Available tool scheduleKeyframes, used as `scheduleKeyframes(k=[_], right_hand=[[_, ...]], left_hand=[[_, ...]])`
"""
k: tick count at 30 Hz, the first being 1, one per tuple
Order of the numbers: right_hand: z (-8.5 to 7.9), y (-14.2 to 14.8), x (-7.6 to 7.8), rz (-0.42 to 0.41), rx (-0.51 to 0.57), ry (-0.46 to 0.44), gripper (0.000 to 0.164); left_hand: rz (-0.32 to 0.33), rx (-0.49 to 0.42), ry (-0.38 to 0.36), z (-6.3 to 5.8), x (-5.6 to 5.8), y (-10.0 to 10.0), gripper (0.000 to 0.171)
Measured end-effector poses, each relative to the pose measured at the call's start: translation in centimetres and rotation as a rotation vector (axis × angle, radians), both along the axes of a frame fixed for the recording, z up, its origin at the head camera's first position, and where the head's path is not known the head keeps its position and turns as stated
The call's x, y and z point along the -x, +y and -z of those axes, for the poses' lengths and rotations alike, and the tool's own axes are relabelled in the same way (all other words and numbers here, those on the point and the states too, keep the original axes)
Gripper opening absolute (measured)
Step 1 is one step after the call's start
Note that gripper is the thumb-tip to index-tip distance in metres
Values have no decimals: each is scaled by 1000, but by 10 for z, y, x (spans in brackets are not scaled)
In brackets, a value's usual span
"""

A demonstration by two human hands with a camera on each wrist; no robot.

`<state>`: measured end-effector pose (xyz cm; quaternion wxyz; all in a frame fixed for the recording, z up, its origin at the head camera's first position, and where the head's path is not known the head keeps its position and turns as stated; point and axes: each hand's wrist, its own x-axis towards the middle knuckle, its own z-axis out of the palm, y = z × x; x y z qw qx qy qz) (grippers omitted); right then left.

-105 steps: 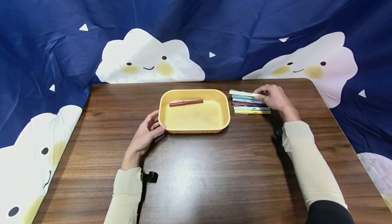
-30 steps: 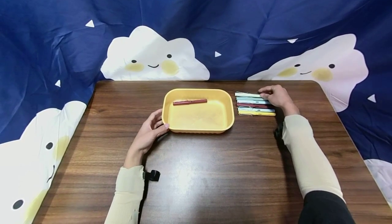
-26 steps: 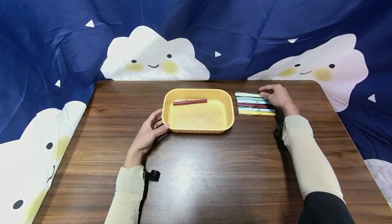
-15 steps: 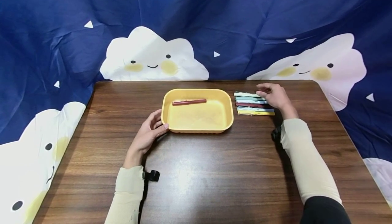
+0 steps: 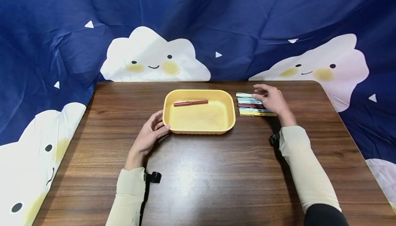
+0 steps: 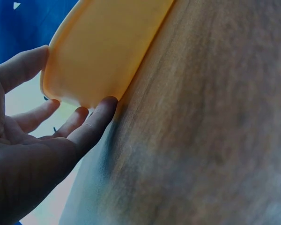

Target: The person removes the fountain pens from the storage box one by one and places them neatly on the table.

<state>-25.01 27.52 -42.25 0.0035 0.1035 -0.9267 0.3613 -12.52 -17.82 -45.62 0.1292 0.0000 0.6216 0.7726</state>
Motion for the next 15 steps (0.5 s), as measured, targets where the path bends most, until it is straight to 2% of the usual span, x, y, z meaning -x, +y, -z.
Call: scheduleKeyframes(k=[7, 15], right_hand=[[-9, -17, -7, -49, 54, 1, 42], [-15, -40, -15, -91, 103, 56, 41]], left_hand=[[0, -4, -8, -1, 0, 0, 69], [-3, -8, -18, -2, 0, -1, 69]])
